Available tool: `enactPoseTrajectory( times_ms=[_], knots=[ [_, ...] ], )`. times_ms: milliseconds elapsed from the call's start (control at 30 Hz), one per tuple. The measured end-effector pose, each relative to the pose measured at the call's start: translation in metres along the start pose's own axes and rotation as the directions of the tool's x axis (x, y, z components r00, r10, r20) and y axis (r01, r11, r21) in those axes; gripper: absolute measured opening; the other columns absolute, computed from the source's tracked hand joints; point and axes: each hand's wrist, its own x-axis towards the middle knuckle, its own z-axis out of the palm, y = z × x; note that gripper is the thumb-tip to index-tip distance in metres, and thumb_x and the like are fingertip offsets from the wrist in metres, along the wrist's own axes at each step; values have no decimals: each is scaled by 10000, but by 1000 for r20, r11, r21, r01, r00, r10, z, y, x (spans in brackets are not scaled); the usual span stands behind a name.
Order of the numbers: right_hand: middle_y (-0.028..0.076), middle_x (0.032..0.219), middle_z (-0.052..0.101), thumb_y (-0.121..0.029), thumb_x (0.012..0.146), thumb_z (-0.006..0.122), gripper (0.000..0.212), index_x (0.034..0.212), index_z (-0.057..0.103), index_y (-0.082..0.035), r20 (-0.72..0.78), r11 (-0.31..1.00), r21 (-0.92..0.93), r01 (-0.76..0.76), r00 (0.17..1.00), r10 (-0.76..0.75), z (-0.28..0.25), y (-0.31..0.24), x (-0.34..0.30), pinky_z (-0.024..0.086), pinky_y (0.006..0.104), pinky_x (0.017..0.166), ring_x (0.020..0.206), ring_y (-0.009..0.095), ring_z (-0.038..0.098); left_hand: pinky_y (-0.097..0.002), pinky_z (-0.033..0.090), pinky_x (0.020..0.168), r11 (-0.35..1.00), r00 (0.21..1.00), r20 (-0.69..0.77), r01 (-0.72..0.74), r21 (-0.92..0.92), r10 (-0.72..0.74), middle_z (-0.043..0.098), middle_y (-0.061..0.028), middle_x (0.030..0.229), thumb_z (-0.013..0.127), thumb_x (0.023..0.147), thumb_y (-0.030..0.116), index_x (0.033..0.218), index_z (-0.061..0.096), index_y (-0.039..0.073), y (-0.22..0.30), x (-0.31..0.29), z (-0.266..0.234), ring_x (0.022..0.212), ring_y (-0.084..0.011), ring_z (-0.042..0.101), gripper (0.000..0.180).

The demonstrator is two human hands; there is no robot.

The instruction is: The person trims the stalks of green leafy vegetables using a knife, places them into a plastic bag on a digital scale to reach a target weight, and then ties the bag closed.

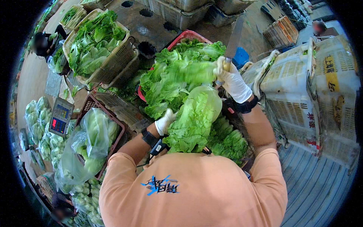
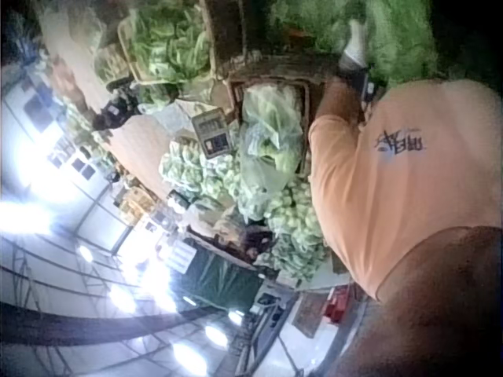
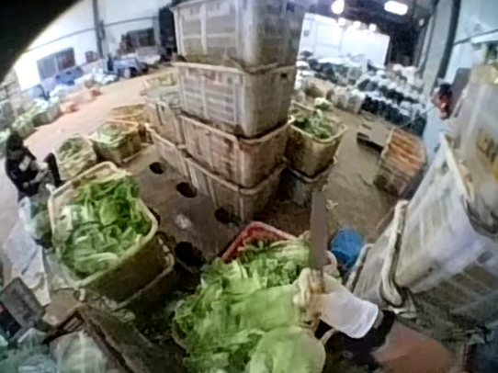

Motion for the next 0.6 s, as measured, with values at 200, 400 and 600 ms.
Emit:
enactPoseTrajectory(
  times_ms=[200, 400, 600],
  knots=[
    [-29, 801, 558, -218, 890, 643, 212, 1013, 585, -55, -381, 824, -520, -225, 924, 13, -23, 39, 3, 462, 230, 668, 731, 55, 538, -393, 283, 1097, 915, 960, -225, -67, 399, 169, 319, -74, 1474, 735, 727, 461, 1485, 164, 128, -14, -9, -1, 1336, -236, 336, 1006],
    [-40, 903, 577, -273, 889, 652, 317, 1090, 564, -44, -178, 966, -137, -221, 964, 196, -20, 79, -39, 443, 200, 715, 807, 61, 525, -365, 337, 1055, 756, 901, -282, -74, 650, 331, 355, -67, 1444, 764, 694, 469, 1469, 196, 99, 5, -8, 5, 1287, -210, 389, 1029],
    [-5, 928, 597, -215, 873, 669, 236, 1008, 556, -58, -314, 993, 42, -113, 942, 121, -12, 72, -49, 474, 233, 732, 820, 82, 561, -359, 269, 1097, 754, 943, -90, -196, 626, 320, 304, -76, 1471, 697, 760, 515, 1481, 143, 73, 15, 3, 28, 1338, -197, 316, 1011]
  ],
)
